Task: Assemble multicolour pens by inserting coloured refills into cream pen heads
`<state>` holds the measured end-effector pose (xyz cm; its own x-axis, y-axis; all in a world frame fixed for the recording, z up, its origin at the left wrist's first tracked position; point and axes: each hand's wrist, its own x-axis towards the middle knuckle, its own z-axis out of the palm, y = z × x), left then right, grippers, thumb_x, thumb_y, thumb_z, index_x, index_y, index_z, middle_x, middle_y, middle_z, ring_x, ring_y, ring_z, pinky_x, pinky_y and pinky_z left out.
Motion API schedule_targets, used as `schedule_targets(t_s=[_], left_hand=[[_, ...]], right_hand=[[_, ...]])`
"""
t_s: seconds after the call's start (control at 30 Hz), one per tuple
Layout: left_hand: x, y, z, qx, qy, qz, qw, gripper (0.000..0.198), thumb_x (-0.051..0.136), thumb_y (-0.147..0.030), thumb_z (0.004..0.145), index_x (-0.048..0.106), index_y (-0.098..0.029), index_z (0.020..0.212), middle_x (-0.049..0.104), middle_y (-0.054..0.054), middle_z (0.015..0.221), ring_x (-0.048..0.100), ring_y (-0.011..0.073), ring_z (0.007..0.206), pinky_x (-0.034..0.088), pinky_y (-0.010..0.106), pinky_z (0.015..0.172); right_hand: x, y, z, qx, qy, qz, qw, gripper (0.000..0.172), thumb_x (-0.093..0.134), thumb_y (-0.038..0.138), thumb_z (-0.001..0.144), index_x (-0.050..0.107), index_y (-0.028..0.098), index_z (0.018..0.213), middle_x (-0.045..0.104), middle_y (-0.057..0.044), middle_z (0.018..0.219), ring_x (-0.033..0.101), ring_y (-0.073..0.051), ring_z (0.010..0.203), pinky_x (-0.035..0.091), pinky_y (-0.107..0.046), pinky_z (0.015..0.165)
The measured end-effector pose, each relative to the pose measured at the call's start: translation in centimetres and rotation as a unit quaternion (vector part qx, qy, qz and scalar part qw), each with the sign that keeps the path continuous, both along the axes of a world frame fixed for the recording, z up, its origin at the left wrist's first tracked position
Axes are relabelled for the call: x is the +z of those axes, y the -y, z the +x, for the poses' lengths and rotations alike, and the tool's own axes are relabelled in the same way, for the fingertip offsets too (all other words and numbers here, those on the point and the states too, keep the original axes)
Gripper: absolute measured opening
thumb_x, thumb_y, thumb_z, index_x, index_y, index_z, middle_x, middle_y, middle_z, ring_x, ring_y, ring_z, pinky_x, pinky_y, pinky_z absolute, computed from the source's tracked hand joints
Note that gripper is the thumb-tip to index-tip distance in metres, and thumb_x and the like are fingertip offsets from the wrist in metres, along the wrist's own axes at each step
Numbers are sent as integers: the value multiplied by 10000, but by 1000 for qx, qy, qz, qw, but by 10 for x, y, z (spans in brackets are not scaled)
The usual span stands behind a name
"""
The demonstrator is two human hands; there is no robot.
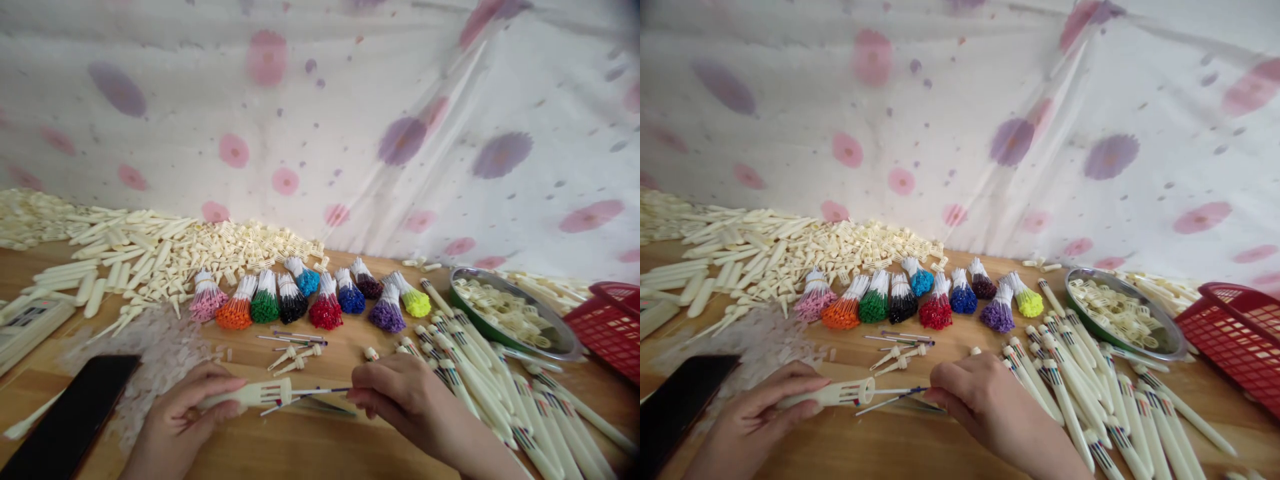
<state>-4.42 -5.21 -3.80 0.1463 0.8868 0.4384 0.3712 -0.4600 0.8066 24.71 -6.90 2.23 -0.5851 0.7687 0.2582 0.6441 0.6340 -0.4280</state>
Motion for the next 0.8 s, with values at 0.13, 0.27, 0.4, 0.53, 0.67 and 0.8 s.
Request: schedule_targets(t_s=[0.13, 0.27, 0.4, 0.53, 0.67, 0.8], left_hand=[[-2, 2, 1, -25, 10, -16, 1000, 207, 706, -220, 668, 734, -344, 831, 703, -36, 741, 685, 122, 672, 541, 131, 586], [0, 3, 2, -39, 9, -32, 999, 228, 702, -191, 670, 735, -337, 843, 698, -27, 737, 678, 128, 673, 541, 147, 579], [0, 3, 3, -56, 5, -36, 998, 234, 706, -187, 667, 736, -333, 847, 695, -21, 725, 674, 133, 665, 542, 164, 579], [-1, 2, 3, -45, 5, -55, 997, 202, 716, -211, 653, 746, -325, 818, 703, -7, 729, 676, 151, 672, 547, 185, 584], [2, 3, 4, -43, 14, -78, 996, 184, 714, -211, 643, 755, -323, 783, 707, 2, 714, 678, 158, 655, 546, 188, 561], [4, 3, 6, -35, 24, -91, 995, 166, 722, -219, 628, 760, -323, 751, 710, 1, 697, 679, 159, 643, 546, 183, 556]], right_hand=[[-1, 1, -4, 12, -1, -3, 1000, 263, 381, 280, 960, 497, 188, 743, 549, 20, 593, 467, -94, 526, 280, -221, 511], [0, 3, -5, 19, 17, -6, 1000, 274, 384, 259, 957, 469, 189, 706, 513, 25, 588, 431, -96, 524, 257, -231, 512], [-1, 5, -4, 30, 31, -17, 999, 243, 376, 213, 953, 483, 186, 737, 518, 19, 612, 423, -101, 533, 258, -238, 521], [-1, 4, -7, 32, 34, 3, 999, 223, 360, 163, 945, 506, 181, 778, 531, 9, 626, 436, -111, 546, 263, -244, 517], [0, 7, -12, 39, 59, 48, 996, 270, 299, 170, 963, 512, 180, 798, 557, -8, 651, 440, -126, 552, 268, -262, 532], [2, 12, -16, 56, 37, 63, 996, 282, 254, 197, 981, 509, 184, 863, 576, -12, 671, 463, -126, 569, 283, -255, 544]])
